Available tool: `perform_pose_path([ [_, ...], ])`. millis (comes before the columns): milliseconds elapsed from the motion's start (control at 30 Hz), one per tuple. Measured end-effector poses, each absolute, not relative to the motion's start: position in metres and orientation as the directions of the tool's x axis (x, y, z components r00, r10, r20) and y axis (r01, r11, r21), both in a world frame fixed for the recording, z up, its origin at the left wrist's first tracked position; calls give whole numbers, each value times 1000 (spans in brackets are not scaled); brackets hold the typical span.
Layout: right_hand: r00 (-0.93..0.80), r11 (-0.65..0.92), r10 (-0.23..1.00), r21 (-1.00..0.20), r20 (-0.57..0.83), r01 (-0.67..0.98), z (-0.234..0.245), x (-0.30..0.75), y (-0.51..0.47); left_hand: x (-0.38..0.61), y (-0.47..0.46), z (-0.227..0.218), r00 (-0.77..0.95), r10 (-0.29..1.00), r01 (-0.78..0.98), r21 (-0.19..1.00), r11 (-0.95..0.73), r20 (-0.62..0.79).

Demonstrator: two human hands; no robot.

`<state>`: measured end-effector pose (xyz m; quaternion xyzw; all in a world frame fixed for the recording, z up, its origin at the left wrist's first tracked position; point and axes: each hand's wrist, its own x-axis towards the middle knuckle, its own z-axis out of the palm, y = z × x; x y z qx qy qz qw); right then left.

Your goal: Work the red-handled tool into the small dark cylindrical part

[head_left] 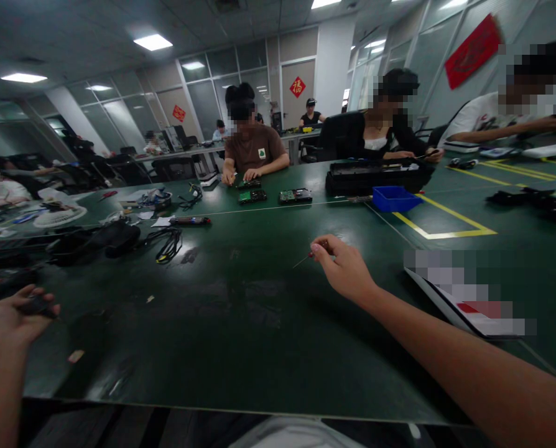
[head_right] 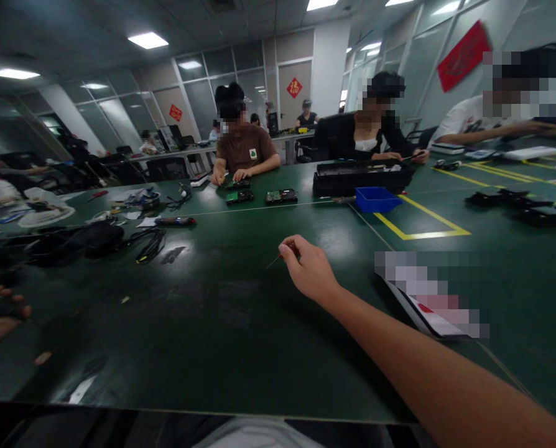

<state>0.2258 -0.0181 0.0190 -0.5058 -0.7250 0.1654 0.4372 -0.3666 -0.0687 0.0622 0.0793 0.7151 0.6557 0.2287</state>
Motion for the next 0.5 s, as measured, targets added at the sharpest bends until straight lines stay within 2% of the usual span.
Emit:
perform_pose_path([
  [100,-111,437,877,-679,468,590,20,226,-19,-356,-68,67,-870,435,-192,972,134,-232],
  [200,-113,437,877,-676,467,594,20,225,-19,-351,-68,67,-833,521,-142,981,130,-189],
  [367,-113,433,878,-670,466,603,20,225,-19,-348,-70,62,-809,578,-70,994,88,-108],
  [500,-118,431,881,-672,459,602,20,225,-19,-344,-67,61,-826,551,-52,989,137,-120],
])
